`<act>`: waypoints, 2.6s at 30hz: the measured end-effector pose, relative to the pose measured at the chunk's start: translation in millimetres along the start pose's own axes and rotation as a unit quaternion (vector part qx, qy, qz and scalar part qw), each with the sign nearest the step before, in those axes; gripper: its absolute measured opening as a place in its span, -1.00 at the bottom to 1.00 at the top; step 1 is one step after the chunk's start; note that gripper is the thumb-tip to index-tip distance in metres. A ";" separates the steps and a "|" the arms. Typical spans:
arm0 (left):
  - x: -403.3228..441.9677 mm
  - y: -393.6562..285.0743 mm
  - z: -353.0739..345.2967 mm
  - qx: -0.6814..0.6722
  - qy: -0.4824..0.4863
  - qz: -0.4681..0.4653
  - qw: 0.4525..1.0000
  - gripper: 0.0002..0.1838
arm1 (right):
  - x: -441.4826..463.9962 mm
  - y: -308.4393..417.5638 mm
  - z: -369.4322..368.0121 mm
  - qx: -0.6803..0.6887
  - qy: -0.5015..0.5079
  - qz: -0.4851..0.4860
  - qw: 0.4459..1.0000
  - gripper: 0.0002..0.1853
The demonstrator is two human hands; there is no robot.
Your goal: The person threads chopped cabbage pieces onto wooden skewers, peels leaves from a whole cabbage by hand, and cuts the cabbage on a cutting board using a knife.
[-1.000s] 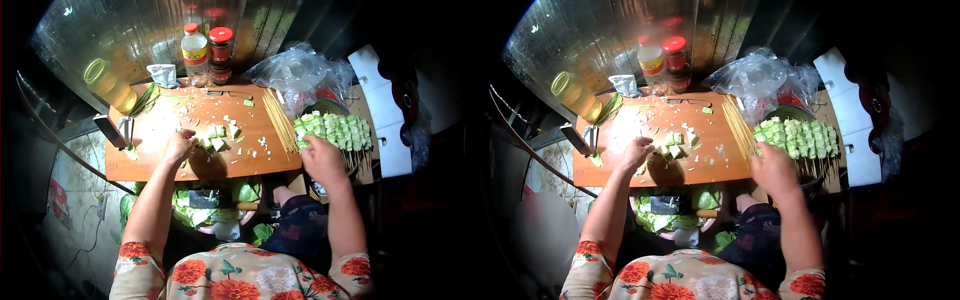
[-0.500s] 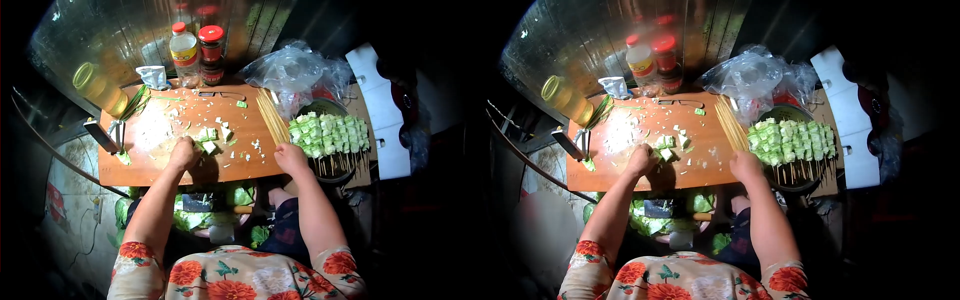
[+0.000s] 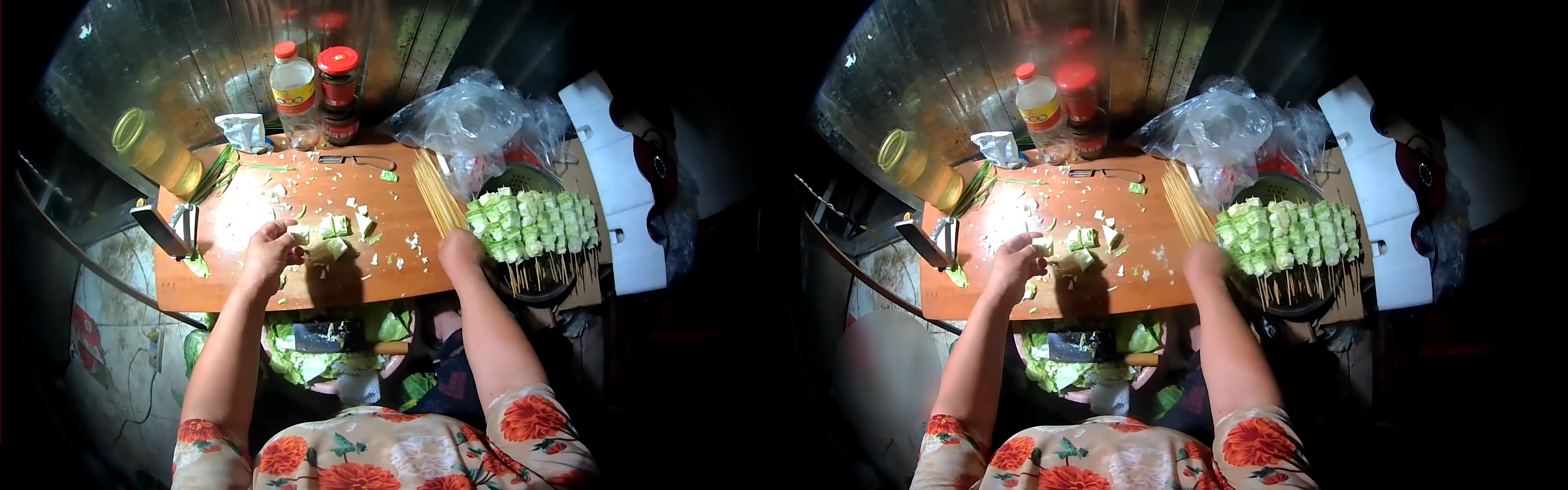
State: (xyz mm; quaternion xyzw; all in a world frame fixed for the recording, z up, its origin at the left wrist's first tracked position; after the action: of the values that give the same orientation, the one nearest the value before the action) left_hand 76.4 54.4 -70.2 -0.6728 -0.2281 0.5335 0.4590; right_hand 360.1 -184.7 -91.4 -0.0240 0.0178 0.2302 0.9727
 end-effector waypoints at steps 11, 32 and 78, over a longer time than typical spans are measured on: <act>-28.3 -10.5 -9.3 -0.096 0.032 0.042 0.994 -0.69 | -20.5 19.7 30.6 0.024 -0.005 0.046 0.999 -0.73; -23.7 -32.3 12.1 -0.218 -0.032 -0.022 0.975 -0.64 | -148.1 133.9 126.3 0.481 0.038 0.194 0.854 -0.90; 11.8 14.8 -30.8 0.160 0.012 -0.138 0.977 -0.89 | -111.3 101.4 100.1 0.698 0.068 -0.023 0.712 -0.77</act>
State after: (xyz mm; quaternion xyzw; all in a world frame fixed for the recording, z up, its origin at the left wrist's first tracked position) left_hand 106.0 45.2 -88.6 -0.5589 -0.2251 0.4869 0.6324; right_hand 217.5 -138.5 9.7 0.6461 0.2391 0.1276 0.7135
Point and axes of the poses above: each hand's wrist, its own x-axis towards the middle knuckle, its own z-axis out of the back of the hand, y = z × x, the point moved 8 cm from there along x, towards the middle knuckle, and after that the axes turned 15 degrees about -y, right-handed, at the moved point
